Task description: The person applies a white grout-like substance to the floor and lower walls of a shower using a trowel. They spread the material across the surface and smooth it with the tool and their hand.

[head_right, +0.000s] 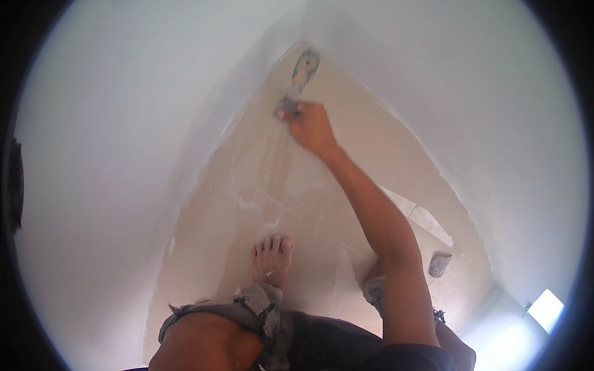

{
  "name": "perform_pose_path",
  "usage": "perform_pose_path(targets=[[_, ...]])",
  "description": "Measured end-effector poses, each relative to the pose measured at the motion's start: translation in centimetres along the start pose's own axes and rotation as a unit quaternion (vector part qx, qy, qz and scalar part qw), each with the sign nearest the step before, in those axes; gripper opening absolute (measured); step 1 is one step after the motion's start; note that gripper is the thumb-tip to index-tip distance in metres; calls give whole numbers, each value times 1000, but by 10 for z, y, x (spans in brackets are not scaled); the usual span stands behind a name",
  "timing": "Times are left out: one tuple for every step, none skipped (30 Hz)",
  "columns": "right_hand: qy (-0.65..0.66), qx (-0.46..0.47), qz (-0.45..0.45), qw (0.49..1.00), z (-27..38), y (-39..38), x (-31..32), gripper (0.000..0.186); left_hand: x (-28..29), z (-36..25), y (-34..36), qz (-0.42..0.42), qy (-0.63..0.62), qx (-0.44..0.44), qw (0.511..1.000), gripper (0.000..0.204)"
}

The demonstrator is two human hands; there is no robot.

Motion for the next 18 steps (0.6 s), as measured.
perform_pose_path(targets=[[-2,50,-3,999,-1,-26,-6,23,-1,-4,1,4,7,-5,1000,63],[0,103,-2,995,-3,-56,-20,21,-2,-3,1,8,12,-3,1000,63],[-16,134,31,990,-3,-87,-35,19,-2,-2,1,9,6,-6,1000,63],[-33,162,61,984,2,-118,-46,18,-2,-2,1,9,6,-7,1000,63],[-37,111,116,986,1,-146,-59,21,-1,0,1,9,7,-8,1000,63],[-46,57,165,984,-1,-170,-65,24,-1,-1,2,9,6,-13,1000,62],[-18,63,160,985,-1,-185,-67,23,-1,-1,1,9,8,-14,1000,62],[9,69,154,986,-4,-196,-69,23,-1,-2,1,8,11,-17,1000,62],[36,75,147,986,-10,-202,-69,22,-2,-4,1,9,13,-20,1000,62],[20,72,131,989,-11,-198,-66,22,-3,-3,1,9,14,-22,1000,62],[2,71,114,991,-11,-186,-57,22,-2,-3,2,7,15,-22,1000,62],[-16,69,97,993,-12,-173,-47,21,-2,-3,2,5,16,-25,1000,62],[-18,29,77,996,-8,-150,-33,22,-2,0,2,4,18,-19,1000,62],[-22,-14,54,998,-6,-122,-15,24,-2,0,2,2,19,-18,1000,61],[-1,-6,2,1000,-5,-94,3,25,-2,-1,2,1,21,-19,1000,61],[15,1,-55,998,-6,-67,25,28,-4,-4,2,1,22,-24,999,61],[7,9,-88,996,-8,-40,39,35,-4,-4,1,-1,25,-25,999,61],[-1,18,-123,992,-11,-15,54,45,-4,-4,1,-4,25,-24,999,61]])
Point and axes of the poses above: each hand's wrist, its own y-axis towards the middle knuckle, its own x-axis out of the back of the hand, z = x × y, the point moved 9 cm from there along y, towards the middle knuckle, and after that the axes turned 7 degrees about -z, right-handed, at the moved point
